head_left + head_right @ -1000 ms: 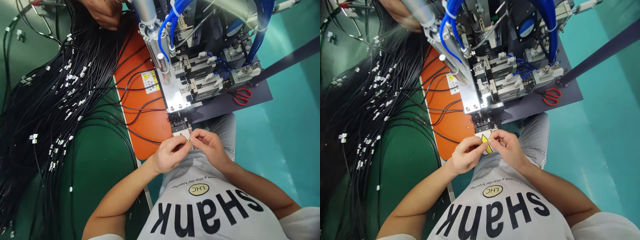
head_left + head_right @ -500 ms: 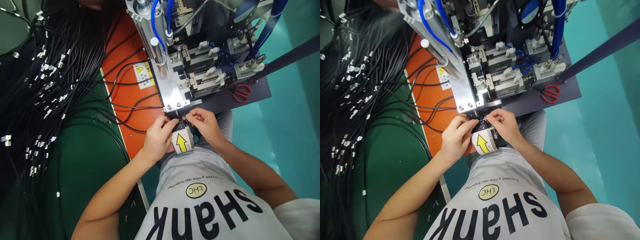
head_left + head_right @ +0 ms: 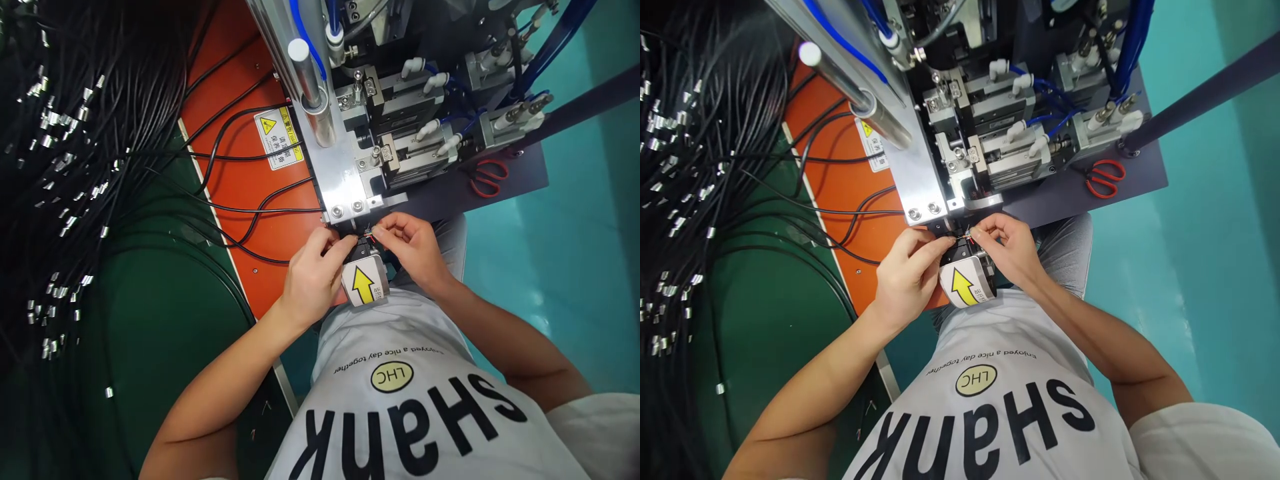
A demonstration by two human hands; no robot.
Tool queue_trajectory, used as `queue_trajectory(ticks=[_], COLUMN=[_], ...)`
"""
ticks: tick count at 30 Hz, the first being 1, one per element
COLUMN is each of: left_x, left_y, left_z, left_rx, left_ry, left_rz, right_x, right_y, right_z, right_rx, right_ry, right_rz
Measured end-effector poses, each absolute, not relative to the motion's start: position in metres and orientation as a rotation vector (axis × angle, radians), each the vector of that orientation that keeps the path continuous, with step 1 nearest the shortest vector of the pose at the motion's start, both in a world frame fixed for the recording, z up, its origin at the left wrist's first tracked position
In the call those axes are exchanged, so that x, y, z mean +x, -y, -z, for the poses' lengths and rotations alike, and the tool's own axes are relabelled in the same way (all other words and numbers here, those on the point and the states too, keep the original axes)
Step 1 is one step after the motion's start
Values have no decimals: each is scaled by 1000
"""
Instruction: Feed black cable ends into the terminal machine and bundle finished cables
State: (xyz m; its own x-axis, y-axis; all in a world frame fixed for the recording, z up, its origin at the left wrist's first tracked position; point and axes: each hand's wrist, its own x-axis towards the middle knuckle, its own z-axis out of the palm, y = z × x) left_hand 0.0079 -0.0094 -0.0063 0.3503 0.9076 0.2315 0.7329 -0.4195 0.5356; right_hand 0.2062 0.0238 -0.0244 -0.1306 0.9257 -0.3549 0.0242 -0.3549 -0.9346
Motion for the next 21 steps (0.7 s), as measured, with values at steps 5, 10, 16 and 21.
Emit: queue_trajectory(ticks=[5, 10, 16, 21], left_x=[9, 9, 11, 15], left_y=[9, 9, 7, 7], left_z=[6, 7, 6, 2], left_rx=[2271, 2288, 2418, 2481], left_ry=[-1448, -1436, -1464, -1539], left_rz=[-748, -727, -656, -549], right_x=[205, 204, 202, 200], right_y=[-23, -21, -19, -17], right_z=[26, 27, 29, 35], right_rx=[-1393, -1382, -1373, -1406], right_ry=[1102, 1059, 1018, 1075], right_rz=[-1580, -1594, -1631, -1541])
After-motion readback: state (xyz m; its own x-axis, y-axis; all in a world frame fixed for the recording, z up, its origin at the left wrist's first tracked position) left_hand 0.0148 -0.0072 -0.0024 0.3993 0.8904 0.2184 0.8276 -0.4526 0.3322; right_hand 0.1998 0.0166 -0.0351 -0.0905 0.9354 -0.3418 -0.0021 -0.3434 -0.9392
